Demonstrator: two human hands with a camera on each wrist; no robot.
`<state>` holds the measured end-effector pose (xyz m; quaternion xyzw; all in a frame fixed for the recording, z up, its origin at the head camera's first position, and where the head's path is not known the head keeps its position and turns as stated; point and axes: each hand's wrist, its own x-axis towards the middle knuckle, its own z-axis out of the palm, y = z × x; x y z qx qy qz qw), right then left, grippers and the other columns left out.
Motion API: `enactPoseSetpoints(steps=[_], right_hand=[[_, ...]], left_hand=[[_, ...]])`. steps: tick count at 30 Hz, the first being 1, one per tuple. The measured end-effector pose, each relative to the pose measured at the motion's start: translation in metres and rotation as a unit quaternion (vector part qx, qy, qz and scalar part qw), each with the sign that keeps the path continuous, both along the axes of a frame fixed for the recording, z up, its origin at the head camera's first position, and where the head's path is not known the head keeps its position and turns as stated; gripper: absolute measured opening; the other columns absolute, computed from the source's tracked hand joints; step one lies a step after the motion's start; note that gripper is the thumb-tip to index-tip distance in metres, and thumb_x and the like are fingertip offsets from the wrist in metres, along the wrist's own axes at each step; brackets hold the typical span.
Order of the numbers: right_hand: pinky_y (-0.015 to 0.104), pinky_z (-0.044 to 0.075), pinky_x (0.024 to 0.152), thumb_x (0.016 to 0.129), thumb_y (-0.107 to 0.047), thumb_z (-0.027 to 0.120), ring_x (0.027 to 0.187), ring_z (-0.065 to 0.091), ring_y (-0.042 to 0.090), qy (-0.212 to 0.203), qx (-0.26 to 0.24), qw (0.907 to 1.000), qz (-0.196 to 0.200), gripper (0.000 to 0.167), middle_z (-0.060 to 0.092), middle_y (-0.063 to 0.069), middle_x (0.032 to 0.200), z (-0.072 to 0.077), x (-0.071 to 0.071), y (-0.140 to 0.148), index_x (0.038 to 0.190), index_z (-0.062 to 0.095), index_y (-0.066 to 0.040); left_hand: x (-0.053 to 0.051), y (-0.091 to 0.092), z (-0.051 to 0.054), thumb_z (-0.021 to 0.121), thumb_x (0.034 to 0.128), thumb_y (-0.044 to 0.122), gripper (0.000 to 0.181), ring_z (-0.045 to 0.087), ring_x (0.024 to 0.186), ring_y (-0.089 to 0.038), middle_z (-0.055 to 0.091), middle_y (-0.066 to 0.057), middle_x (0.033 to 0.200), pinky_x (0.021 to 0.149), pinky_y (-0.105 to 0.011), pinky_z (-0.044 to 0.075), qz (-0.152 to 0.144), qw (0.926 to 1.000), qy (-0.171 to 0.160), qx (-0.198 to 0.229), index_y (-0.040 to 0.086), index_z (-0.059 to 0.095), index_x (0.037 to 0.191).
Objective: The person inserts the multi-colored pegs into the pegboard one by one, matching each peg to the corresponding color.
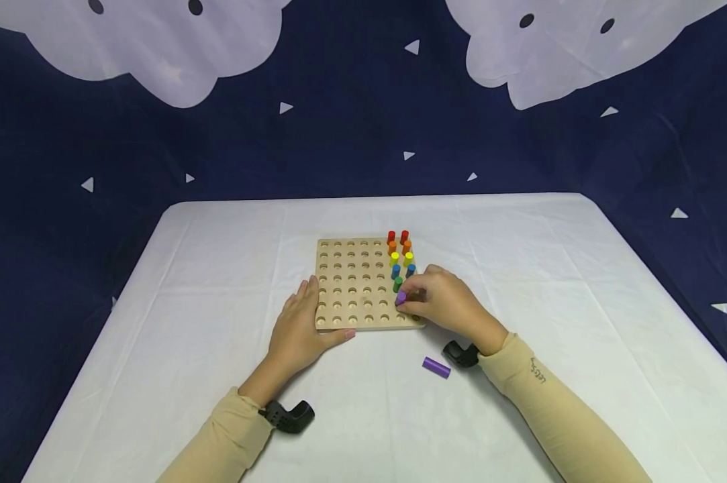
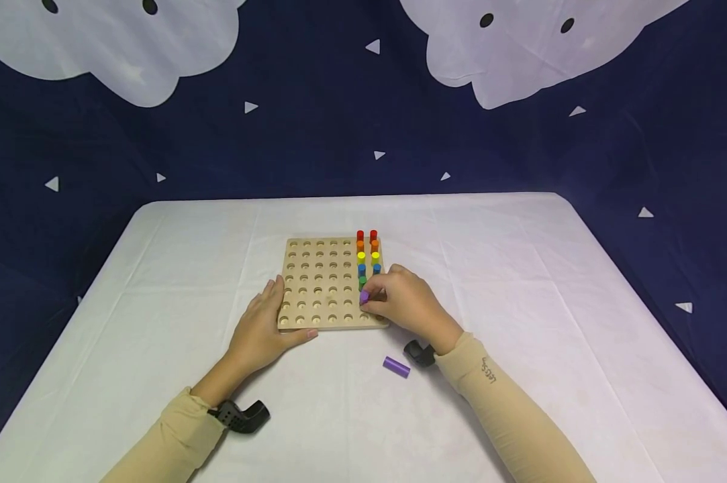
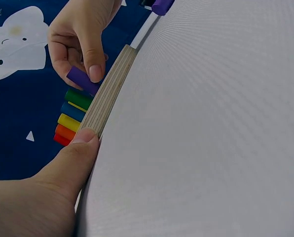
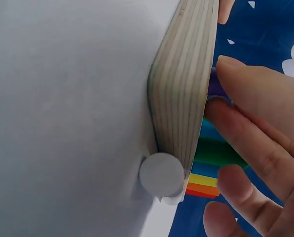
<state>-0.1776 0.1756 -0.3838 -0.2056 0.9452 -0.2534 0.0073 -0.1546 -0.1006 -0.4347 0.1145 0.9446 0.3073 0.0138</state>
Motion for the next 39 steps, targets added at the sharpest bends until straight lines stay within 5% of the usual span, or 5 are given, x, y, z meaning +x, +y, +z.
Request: enactPoseSetpoints(steps=[13, 26, 39], right_hand=[[0.025, 0.042, 0.060, 0.082, -0.030, 0.082, 0.072, 0.049, 0.011, 0.004, 0.010, 0.9999, 0.001, 0.015, 0.067, -0.013, 0.078, 0.001, 0.002, 0.001, 0.093, 0.078, -0.022], [0.027, 0.048, 0.068, 0.081, -0.032, 0.083, 0.078, 0.059, 0.009, 0.003, -0.040, 0.9992, -0.003, 0.019, 0.075, -0.016, 0.089, 0.015, 0.006, 0.014, 0.097, 0.079, -0.022], [0.027, 0.050, 0.068, 0.086, -0.038, 0.077, 0.082, 0.062, 0.005, -0.002, -0.029, 0.9996, -0.003, 0.029, 0.076, -0.009, 0.102, 0.024, 0.033, 0.031, 0.108, 0.078, -0.021]], left_hand=[[0.001, 0.000, 0.001, 0.079, 0.0716, 0.064, 0.127, 0.015, 0.155, -0.031, 0.017, -0.017, 0.165, 0.127, -0.047, 0.012, 0.001, 1.0000, -0.004, 0.000, -0.001, 0.013, 0.158], [0.002, 0.001, 0.003, 0.079, 0.0714, 0.064, 0.127, 0.014, 0.155, -0.031, 0.015, -0.016, 0.165, 0.127, -0.047, 0.012, 0.000, 1.0000, -0.008, -0.002, -0.001, 0.012, 0.158], [0.002, 0.001, 0.003, 0.080, 0.0711, 0.063, 0.127, 0.015, 0.155, -0.031, 0.016, -0.016, 0.166, 0.127, -0.048, 0.013, -0.001, 1.0000, -0.003, 0.002, -0.001, 0.013, 0.158]])
